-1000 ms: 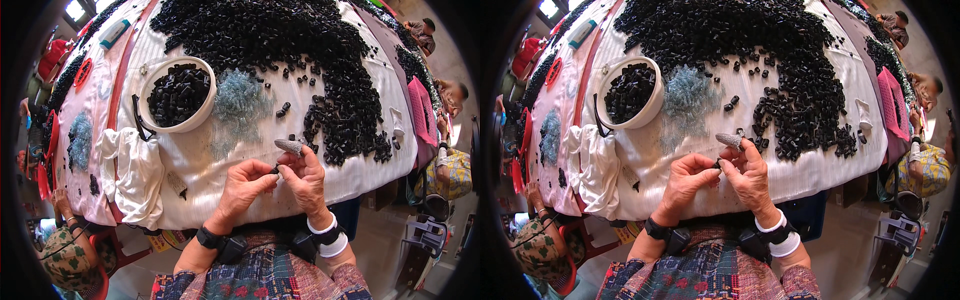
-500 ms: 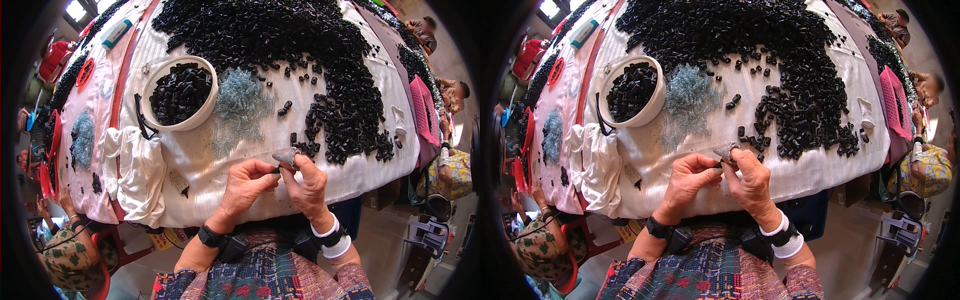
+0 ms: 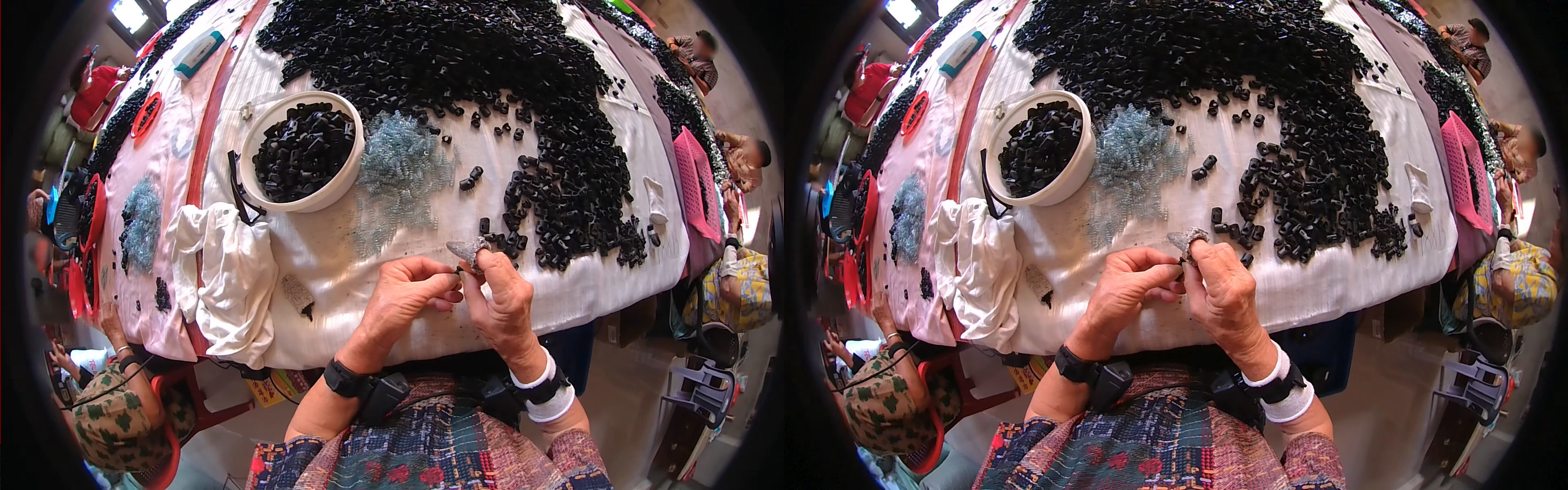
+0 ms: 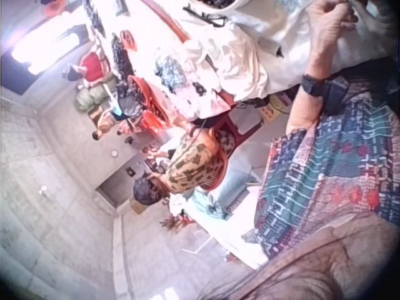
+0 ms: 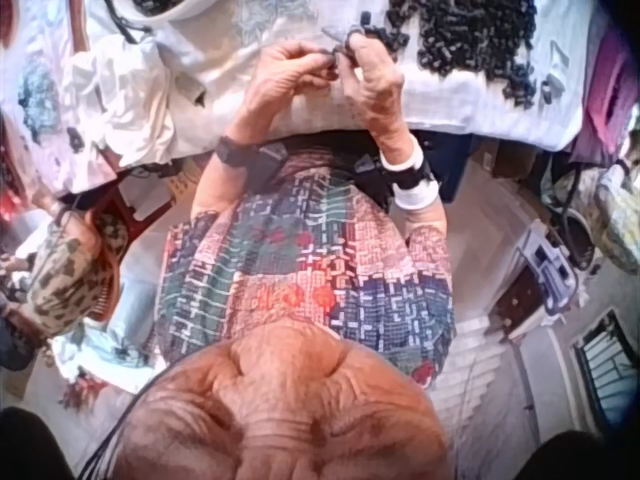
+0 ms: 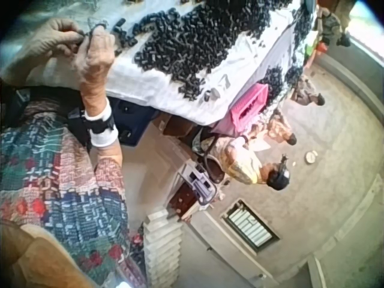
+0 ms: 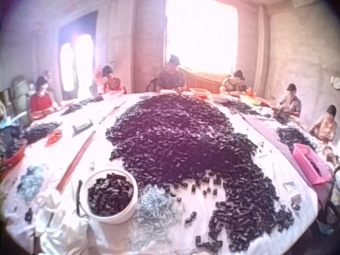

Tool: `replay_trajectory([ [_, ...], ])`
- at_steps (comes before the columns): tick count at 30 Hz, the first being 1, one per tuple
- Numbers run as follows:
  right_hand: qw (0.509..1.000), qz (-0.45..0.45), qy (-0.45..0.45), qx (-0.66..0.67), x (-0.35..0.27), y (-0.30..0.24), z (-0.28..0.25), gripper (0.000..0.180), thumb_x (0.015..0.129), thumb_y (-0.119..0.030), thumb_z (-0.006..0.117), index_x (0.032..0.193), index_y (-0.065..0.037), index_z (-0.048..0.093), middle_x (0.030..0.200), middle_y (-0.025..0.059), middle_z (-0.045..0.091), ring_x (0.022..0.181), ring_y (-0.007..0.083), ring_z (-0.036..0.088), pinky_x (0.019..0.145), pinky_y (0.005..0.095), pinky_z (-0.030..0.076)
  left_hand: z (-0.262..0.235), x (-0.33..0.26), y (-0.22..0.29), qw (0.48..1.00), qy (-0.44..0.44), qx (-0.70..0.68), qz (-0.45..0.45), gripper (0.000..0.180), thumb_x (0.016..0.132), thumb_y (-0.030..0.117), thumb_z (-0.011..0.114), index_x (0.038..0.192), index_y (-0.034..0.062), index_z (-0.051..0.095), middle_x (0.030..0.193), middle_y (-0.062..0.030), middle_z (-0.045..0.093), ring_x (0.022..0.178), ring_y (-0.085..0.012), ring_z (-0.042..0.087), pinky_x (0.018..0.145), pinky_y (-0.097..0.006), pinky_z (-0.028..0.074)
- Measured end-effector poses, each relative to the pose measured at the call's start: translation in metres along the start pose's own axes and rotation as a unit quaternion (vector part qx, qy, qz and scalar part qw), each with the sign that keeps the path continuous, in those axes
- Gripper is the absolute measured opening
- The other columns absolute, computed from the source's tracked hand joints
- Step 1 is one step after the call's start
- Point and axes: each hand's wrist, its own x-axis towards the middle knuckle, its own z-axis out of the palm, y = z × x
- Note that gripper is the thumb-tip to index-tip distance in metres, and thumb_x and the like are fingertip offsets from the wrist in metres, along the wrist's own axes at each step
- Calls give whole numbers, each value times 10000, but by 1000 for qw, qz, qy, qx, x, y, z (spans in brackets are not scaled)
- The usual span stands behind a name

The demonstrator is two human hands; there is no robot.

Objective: The recorder is sitting at a large table in a factory setting, sorting and assembling small black components with their hands.

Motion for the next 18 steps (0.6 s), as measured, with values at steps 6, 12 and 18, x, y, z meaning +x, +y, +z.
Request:
replay_trajectory([
  [6, 1000, -10, -15, 0, -3, 1, 0, 364, 663, 113, 633, 1008, 32, 550, 821, 172, 558, 721, 325, 561, 633, 369, 474, 4, 1, 1, 1000, 20, 18, -2, 140, 819, 55, 642, 940, -12, 623, 810, -80, 651, 665, -134, 641, 592, -226, 545],
  [12, 997, -47, -53, -41, 5, -3, -10, 450, 636, -55, 746, 1024, 35, 538, 942, 175, 538, 848, 350, 537, 754, 390, 468, 0, 4, 1, 1000, 13, -13, -14, 115, 821, 60, 628, 914, -6, 617, 795, -96, 654, 662, -126, 642, 565, -215, 528],
  [18, 991, -93, -68, -69, 0, 8, -4, 497, 608, -140, 791, 1003, 32, 544, 933, 162, 540, 822, 328, 532, 723, 394, 464, 4, 4, 5, 1000, -15, 7, 3, 77, 821, 74, 627, 880, 26, 622, 790, -85, 659, 676, -115, 637, 545, -188, 490],
])
